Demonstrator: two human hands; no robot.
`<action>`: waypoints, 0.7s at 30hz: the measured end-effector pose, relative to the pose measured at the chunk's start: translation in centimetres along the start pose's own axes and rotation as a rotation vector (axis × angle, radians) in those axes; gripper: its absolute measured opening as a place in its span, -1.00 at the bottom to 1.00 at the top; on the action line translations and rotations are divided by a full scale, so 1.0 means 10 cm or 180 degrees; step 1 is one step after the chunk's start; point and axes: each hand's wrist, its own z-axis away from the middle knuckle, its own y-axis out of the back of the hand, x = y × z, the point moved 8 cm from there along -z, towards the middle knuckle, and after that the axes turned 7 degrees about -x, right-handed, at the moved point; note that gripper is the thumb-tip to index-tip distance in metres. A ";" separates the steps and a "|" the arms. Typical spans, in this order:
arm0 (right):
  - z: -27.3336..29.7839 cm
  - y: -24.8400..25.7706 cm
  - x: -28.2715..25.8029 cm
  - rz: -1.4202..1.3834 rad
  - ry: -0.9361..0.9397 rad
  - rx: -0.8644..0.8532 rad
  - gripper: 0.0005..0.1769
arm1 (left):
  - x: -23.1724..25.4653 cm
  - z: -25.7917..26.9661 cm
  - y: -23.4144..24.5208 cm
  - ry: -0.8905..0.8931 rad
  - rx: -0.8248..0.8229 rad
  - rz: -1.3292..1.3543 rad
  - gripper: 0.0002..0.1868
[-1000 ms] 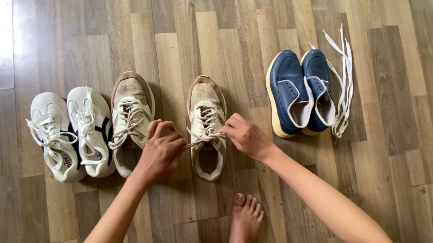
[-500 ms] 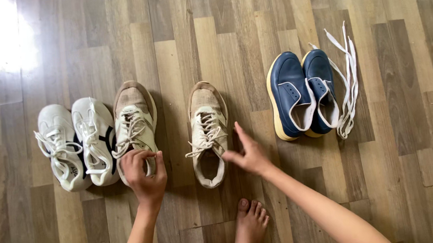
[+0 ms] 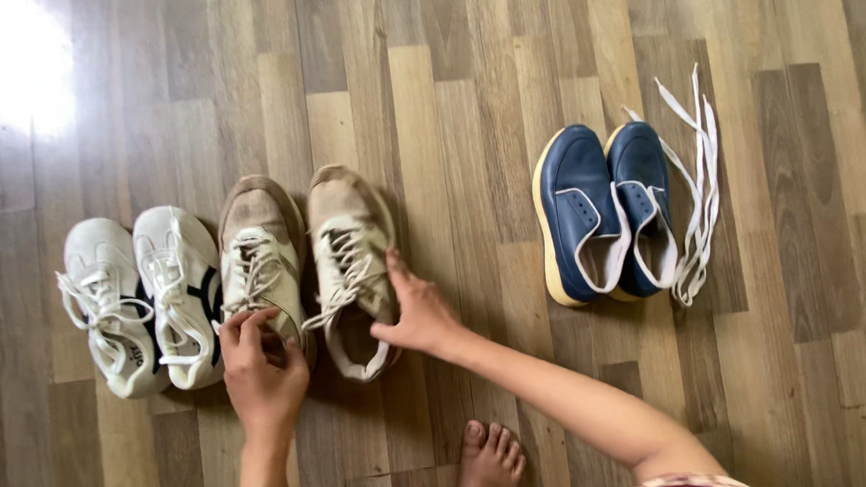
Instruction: The person laces a pair of beige sneakers and then a pair of blue sneakers. They thread the laces through the eyelets and tie knots on each shoe, finishing with the blue pair.
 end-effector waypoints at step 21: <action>2.16 1.92 0.76 0.1690 -0.0076 0.3443 -0.59 | 2.53 0.50 -1.69 -0.3155 -0.1477 0.1195 -0.53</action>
